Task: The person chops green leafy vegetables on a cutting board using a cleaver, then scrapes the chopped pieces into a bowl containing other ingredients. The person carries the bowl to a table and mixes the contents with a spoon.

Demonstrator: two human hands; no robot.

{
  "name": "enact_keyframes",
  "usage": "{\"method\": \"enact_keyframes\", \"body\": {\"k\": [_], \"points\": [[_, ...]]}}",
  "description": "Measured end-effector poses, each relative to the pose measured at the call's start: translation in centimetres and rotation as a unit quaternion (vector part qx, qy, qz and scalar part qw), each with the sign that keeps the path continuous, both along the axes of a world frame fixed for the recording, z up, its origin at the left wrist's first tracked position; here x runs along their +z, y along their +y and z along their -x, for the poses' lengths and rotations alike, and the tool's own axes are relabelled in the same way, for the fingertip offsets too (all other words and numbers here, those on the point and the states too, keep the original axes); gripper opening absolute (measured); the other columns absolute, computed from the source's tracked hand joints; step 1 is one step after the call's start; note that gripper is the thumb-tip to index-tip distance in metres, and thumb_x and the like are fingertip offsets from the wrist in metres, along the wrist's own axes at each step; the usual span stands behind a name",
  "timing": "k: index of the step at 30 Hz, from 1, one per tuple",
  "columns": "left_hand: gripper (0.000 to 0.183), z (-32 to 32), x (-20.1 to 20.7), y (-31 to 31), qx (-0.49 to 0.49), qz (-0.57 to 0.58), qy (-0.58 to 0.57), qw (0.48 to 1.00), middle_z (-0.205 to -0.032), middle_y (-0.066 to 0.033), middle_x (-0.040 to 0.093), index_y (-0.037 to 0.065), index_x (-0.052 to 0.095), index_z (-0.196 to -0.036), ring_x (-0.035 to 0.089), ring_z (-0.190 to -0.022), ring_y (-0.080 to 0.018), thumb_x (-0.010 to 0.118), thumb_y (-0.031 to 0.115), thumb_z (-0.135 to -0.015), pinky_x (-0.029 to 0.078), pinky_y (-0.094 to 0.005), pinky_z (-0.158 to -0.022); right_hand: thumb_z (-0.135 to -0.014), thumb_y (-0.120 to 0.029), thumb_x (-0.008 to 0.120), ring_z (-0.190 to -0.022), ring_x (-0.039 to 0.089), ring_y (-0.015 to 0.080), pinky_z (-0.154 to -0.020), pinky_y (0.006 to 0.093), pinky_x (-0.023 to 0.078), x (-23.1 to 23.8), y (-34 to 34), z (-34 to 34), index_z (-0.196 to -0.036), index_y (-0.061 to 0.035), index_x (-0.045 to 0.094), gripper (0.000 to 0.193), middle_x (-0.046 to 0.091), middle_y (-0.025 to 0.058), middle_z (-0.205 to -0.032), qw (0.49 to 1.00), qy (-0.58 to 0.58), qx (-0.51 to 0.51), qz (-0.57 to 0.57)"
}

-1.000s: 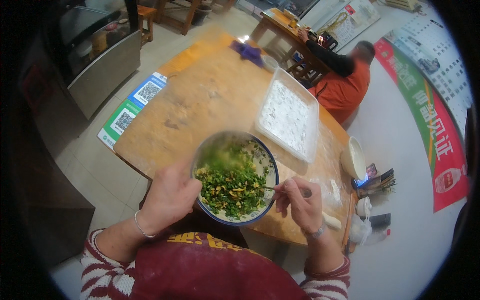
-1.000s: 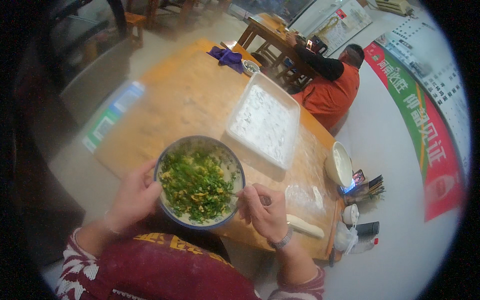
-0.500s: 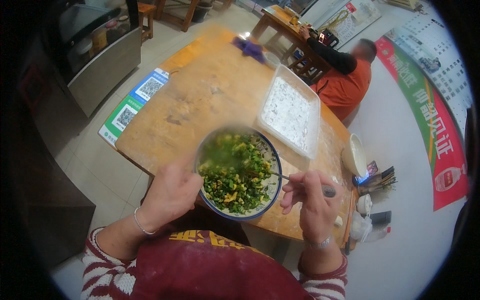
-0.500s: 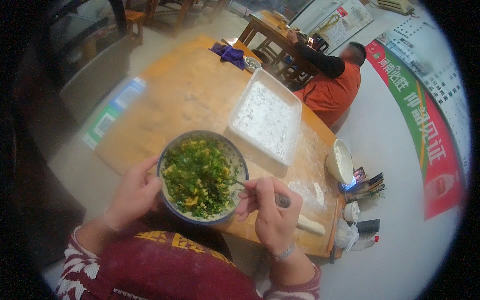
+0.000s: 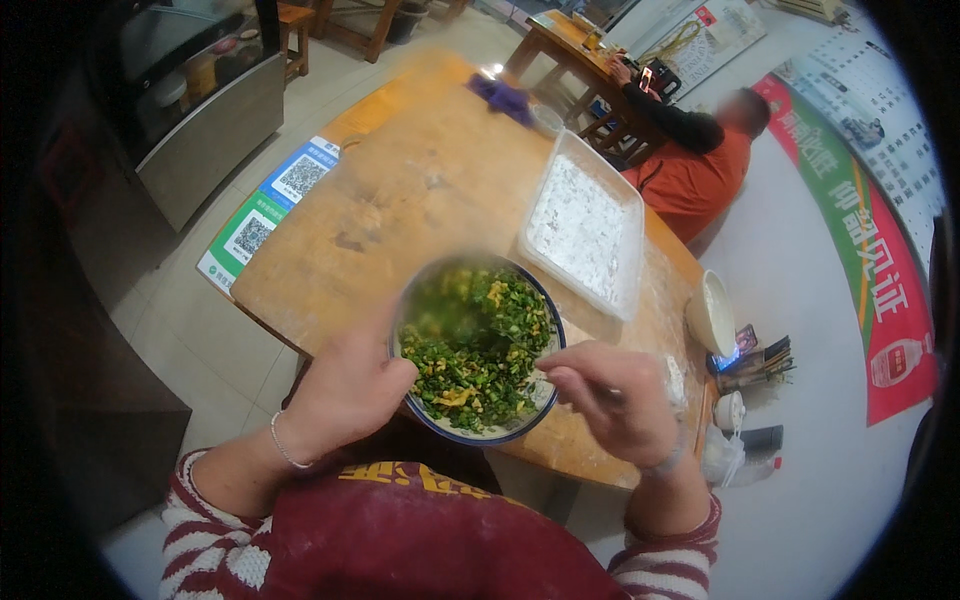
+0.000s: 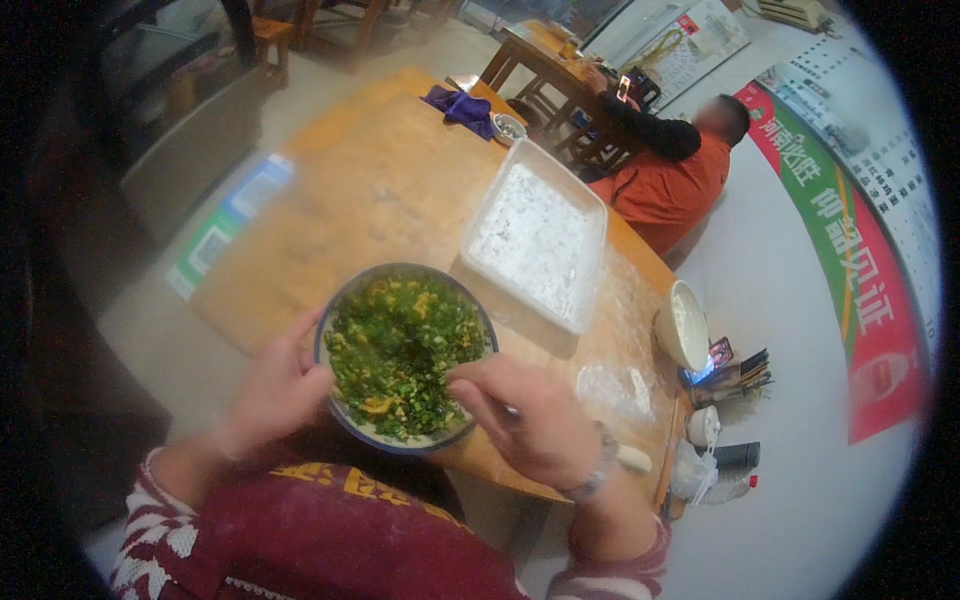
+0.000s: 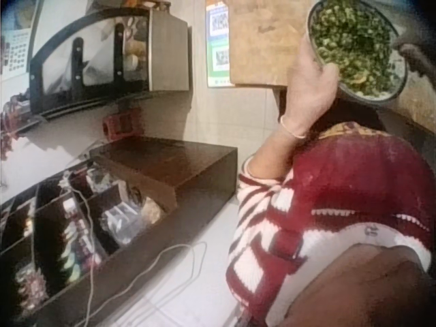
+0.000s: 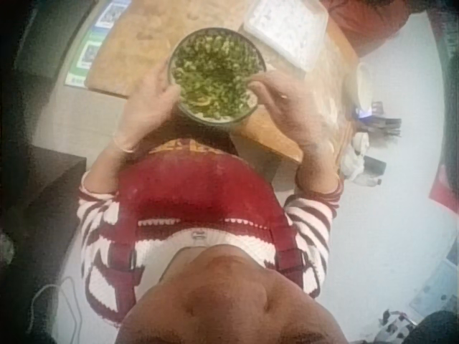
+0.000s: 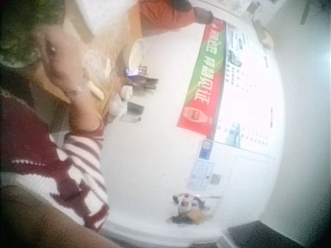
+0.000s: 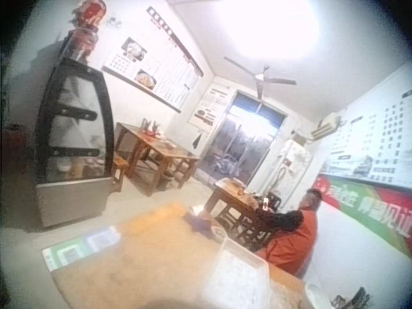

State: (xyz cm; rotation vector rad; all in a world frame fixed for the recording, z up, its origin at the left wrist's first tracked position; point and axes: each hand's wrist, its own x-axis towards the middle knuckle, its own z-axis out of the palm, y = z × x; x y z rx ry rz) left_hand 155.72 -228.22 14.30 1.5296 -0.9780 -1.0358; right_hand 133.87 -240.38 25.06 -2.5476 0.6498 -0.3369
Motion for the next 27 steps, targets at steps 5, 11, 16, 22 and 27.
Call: {"method": "enact_keyframes", "body": {"k": [5,11,16,22,27], "points": [[0.058,-0.6,1.0,-0.4,-0.001,0.01,-0.023,1.0,-0.088,-0.0256,0.065,0.004,0.052,-0.135,0.066,-0.075,-0.036,0.051,0.004,-0.077,0.053,-0.0424,-0.072,-0.091,0.003,0.065,-0.068,0.067,0.0118,-0.061,0.0241,0.053,1.8,-2.0,-0.1,-0.104,0.0022,0.071,0.014,0.071,0.0095,-0.085,0.998,-0.04,0.009,0.043],[0.058,-0.6,1.6,-0.5,-0.001,-0.002,-0.014,1.0,-0.092,-0.0255,0.065,0.004,0.052,-0.136,0.067,-0.076,-0.035,0.051,0.004,-0.078,0.053,-0.0409,-0.072,-0.089,-0.005,0.07,-0.08,0.07,0.026,-0.07,0.0328,0.056,-2.7,-3.9,-2.8,-0.108,-0.0042,0.07,0.019,0.072,0.0123,-0.096,0.984,-0.068,0.16,0.027],[0.063,-0.6,2.0,-0.6,-0.023,-0.013,0.014,1.0,-0.071,-0.0085,0.06,0.004,0.043,-0.145,0.056,-0.055,-0.0171,0.051,0.001,-0.083,0.045,-0.0302,-0.051,-0.087,-0.004,0.071,-0.08,0.07,0.0263,-0.071,0.034,0.056,-0.7,-3.1,-0.1,-0.107,-0.0032,0.07,0.02,0.072,0.0135,-0.093,0.984,-0.006,0.179,-0.011],[0.065,-0.5,2.1,-0.7,-0.029,-0.008,0.018,0.999,-0.06,0.0003,0.057,0.005,0.04,-0.149,0.051,-0.044,-0.0086,0.051,-0.001,-0.085,0.039,-0.0252,-0.041,-0.086,-0.001,0.07,-0.084,0.069,0.0282,-0.072,0.0342,0.055,-0.3,-6.3,0.4,-0.11,-0.0033,0.069,0.024,0.071,0.0137,-0.095,0.991,-0.053,0.117,0.028],[0.063,-0.4,1.6,-0.7,-0.022,0.011,0.032,0.999,-0.061,0.0011,0.056,0.004,0.043,-0.147,0.05,-0.045,-0.0073,0.05,-0.002,-0.084,0.039,-0.025,-0.041,-0.087,-0.003,0.07,-0.09,0.069,0.0287,-0.076,0.0357,0.054,-3.2,-6.1,-0.2,-0.113,-0.0054,0.069,0.026,0.07,0.0137,-0.101,0.986,-0.054,0.152,-0.045]]}}
